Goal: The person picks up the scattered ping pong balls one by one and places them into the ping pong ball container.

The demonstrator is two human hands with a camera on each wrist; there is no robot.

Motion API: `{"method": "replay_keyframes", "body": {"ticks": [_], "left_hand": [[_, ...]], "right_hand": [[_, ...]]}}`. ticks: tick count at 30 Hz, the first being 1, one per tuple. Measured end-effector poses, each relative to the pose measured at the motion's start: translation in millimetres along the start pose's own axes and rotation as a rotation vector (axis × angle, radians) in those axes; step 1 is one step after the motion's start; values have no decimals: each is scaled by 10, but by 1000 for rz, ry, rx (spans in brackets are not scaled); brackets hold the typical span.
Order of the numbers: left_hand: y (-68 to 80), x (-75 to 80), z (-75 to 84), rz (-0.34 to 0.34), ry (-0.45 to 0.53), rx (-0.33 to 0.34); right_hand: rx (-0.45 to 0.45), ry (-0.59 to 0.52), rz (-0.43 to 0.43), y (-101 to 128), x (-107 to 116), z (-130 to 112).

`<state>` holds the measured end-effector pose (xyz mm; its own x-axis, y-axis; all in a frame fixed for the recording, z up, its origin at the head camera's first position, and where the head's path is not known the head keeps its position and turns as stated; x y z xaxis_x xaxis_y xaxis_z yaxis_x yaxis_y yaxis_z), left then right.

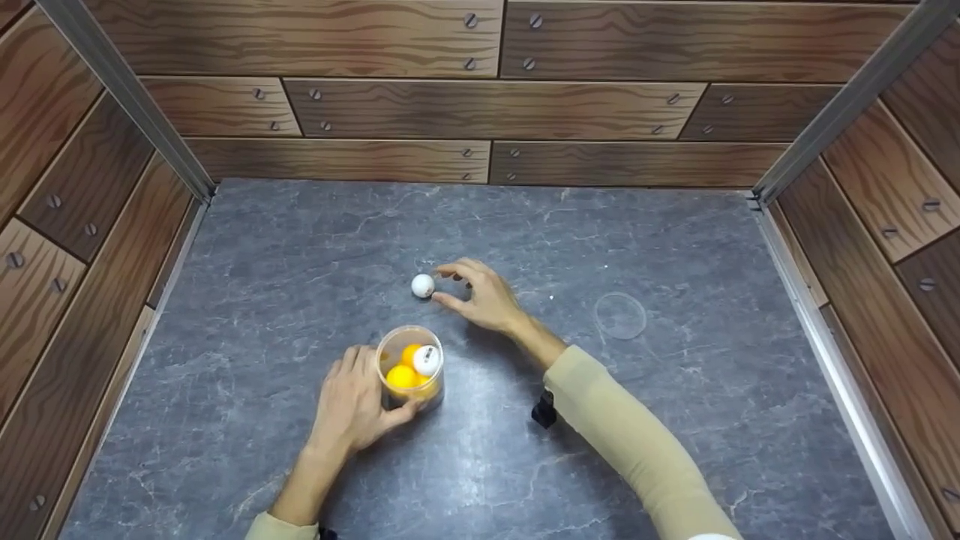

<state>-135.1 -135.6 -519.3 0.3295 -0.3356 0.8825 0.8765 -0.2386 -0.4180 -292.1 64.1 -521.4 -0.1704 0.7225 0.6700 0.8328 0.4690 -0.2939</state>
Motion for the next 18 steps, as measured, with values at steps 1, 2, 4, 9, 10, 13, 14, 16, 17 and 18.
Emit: {"method": "replay_keyframes", "body": {"ticks": [1, 2, 4, 9, 10, 13, 14, 16, 17, 18], "left_hand": [[-2, -2, 1, 0, 1, -3], [-4, -3, 3, 0, 1, -6], [-7, -3, 4, 3, -2, -12], [-3, -1, 4, 7, -2, -16], [-1, -1, 3, 7, -1, -15], [1, -1, 0, 1, -1, -10], [1, -1, -1, 0, 0, -8], [1, 0, -2, -1, 0, -6], [1, 0, -1, -1, -1, -7], [2, 0, 2, -1, -3, -11]], "right_hand": [[-12, 12, -3, -12, -8, 23], [-23, 23, -7, -24, -17, 42], [-47, 42, -25, -45, -42, 77], [-115, 102, -80, -83, -124, 156], [-127, 111, -87, -90, -139, 169], [-150, 138, -98, -115, -177, 200], [-151, 143, -98, -127, -188, 205], [-148, 158, -97, -152, -209, 212], [-145, 169, -95, -163, -219, 214], [-142, 177, -95, -173, -231, 215]]}}
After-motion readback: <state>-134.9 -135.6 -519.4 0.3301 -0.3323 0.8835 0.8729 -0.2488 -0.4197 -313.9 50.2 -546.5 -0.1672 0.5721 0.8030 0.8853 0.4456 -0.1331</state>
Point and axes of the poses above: each hand's wrist, its own y-axis away from the middle knuckle, its own x-axis out of the back of the hand, z = x × y, the point moved 6 cm from there along -y, towards the middle knuckle, and after that the axes turned 2 degrees about x, right-handed, at the moved point
